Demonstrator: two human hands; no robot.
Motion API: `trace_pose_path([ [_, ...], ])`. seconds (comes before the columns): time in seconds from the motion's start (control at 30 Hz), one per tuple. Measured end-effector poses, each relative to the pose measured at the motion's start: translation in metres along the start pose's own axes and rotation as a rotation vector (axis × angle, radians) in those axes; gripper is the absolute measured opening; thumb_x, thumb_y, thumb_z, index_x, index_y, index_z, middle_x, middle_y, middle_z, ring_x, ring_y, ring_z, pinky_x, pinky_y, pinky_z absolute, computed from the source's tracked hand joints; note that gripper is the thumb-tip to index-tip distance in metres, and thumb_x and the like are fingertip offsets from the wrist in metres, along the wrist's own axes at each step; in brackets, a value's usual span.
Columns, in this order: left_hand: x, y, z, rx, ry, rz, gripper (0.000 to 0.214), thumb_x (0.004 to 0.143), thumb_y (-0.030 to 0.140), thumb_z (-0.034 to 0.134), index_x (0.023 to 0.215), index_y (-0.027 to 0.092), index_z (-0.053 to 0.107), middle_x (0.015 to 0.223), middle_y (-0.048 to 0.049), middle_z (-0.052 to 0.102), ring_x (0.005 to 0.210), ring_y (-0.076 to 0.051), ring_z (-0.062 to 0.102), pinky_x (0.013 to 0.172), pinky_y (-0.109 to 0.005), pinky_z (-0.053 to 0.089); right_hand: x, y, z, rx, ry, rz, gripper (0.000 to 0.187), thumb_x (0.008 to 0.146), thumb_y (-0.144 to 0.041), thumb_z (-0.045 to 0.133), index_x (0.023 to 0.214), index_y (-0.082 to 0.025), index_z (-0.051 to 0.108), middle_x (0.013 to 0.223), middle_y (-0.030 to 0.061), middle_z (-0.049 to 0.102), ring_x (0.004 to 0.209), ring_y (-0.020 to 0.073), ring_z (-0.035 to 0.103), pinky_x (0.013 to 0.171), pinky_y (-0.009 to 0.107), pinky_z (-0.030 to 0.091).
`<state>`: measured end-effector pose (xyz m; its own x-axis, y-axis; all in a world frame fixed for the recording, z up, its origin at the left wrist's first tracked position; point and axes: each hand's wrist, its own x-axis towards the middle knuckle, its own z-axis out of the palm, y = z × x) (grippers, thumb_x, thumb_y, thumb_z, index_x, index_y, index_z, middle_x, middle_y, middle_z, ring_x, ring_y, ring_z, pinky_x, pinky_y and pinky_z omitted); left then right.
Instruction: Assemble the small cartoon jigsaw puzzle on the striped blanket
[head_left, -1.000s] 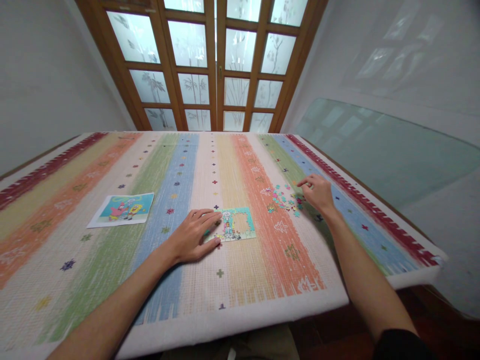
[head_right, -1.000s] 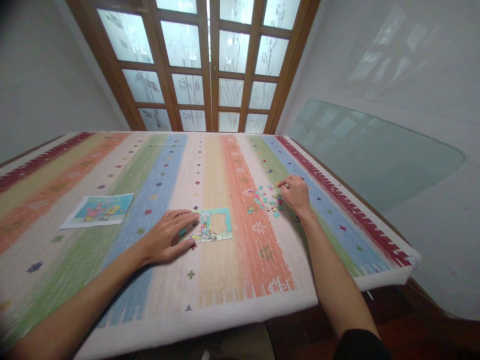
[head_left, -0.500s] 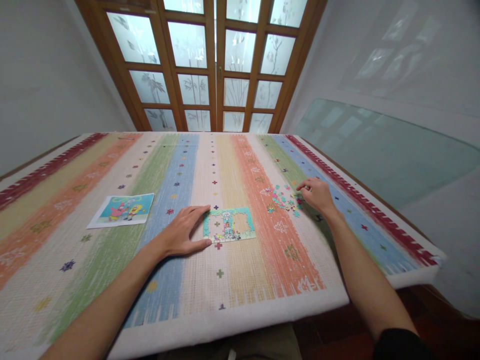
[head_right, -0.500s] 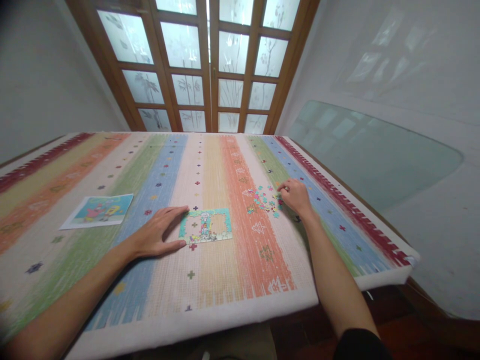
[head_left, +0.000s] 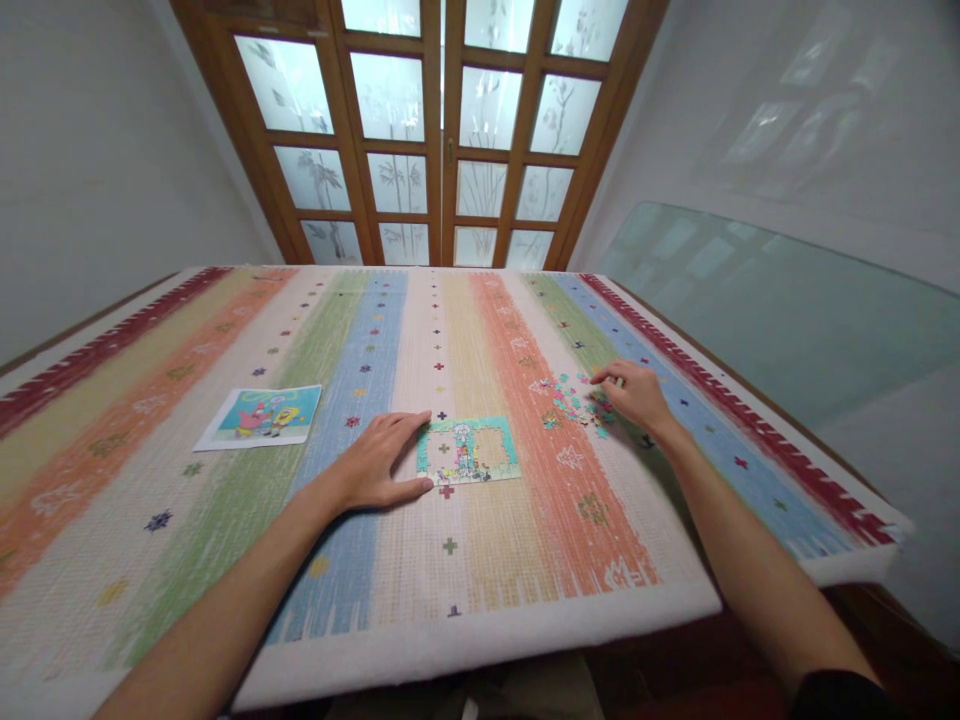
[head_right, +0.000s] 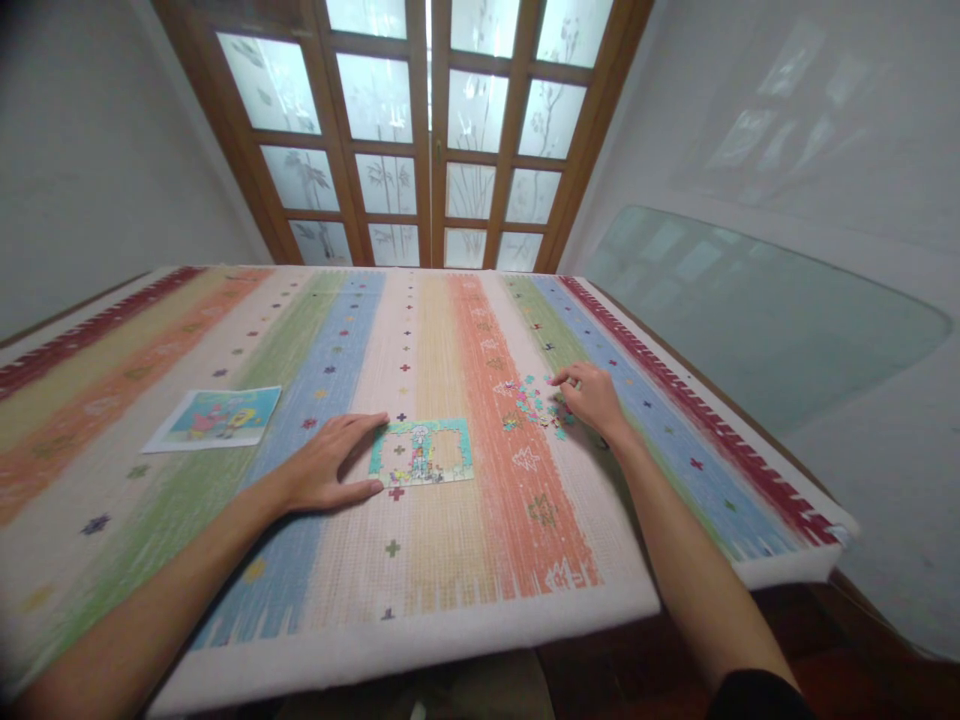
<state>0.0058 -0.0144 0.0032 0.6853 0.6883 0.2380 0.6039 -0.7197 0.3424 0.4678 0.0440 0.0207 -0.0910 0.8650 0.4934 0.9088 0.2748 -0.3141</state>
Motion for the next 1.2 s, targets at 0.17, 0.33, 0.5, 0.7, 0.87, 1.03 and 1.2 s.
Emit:
trace_pose_path([
  [0.17,0.0,0.0,0.001,-0.002,0.008,-0.009,0.082,0.088,0.054,0.066,0.153,0.016,0.035,0.147,-0.0187,0.054,0.13,-0.037,0.053,0.111,-0.055,0.043,-0.008,0.012,0.0,-0.003,0.067,0.012,0.023,0.072,-0.014,0.05,0.071,-0.024,0.07,0.073,0.0063,0.07,0.073,0.0251,0.064,0.078,0.038,0.052],
  [0.33,0.001,0.001,0.002,0.007,0.025,-0.011,0.082,0.088,0.058,0.065,0.155,0.019,0.036,0.145,-0.0171,0.056,0.129,-0.037,0.054,0.109,-0.055,0.044,-0.017,0.022,0.002,-0.037,0.118,0.05,0.023,0.071,-0.015,0.049,0.073,-0.023,0.071,0.078,0.0071,0.071,0.074,0.0254,0.064,0.08,0.04,0.052],
  [0.5,0.002,0.001,0.004,0.043,0.018,-0.025,0.083,0.088,0.062,0.064,0.153,0.017,0.037,0.144,-0.0184,0.057,0.128,-0.037,0.054,0.108,-0.054,0.044,-0.021,0.026,0.002,-0.074,0.133,0.03,0.024,0.073,-0.016,0.049,0.074,-0.022,0.072,0.08,0.0088,0.072,0.08,0.0271,0.066,0.084,0.042,0.052],
  [0.7,0.002,0.0,0.004,0.061,0.022,0.0,0.081,0.09,0.064,0.061,0.151,0.016,0.037,0.144,-0.0186,0.057,0.127,-0.038,0.055,0.108,-0.054,0.045,-0.022,0.027,0.002,-0.083,0.09,0.04,0.024,0.077,-0.017,0.05,0.075,-0.023,0.073,0.085,0.0095,0.073,0.087,0.0281,0.067,0.087,0.042,0.052],
  [0.87,0.003,-0.001,0.005,0.055,0.12,0.024,0.06,0.1,0.056,0.053,0.145,0.018,0.042,0.139,-0.0161,0.06,0.124,-0.034,0.058,0.105,-0.051,0.048,-0.022,0.027,-0.001,-0.07,0.064,0.068,0.026,0.078,-0.016,0.049,0.077,-0.023,0.074,0.083,0.0094,0.073,0.084,0.0273,0.067,0.087,0.041,0.052],
  [1.03,0.007,-0.001,0.004,0.095,0.314,0.056,0.022,0.106,0.036,0.045,0.111,0.018,0.057,0.117,-0.0129,0.065,0.109,-0.027,0.062,0.096,-0.043,0.051,-0.021,0.027,-0.002,-0.042,-0.003,0.108,0.025,0.079,-0.017,0.052,0.085,-0.021,0.076,0.084,0.0087,0.072,0.077,0.0236,0.064,0.083,0.039,0.052],
  [1.2,0.009,0.0,0.001,0.158,0.377,0.015,0.033,0.107,0.028,0.039,0.077,0.021,0.052,0.082,-0.0061,0.058,0.078,-0.021,0.055,0.077,-0.038,0.049,-0.021,0.025,0.002,-0.039,-0.054,0.086,0.017,0.077,-0.027,0.061,0.081,-0.02,0.077,0.084,0.0097,0.068,0.083,0.0267,0.064,0.082,0.042,0.052],
])
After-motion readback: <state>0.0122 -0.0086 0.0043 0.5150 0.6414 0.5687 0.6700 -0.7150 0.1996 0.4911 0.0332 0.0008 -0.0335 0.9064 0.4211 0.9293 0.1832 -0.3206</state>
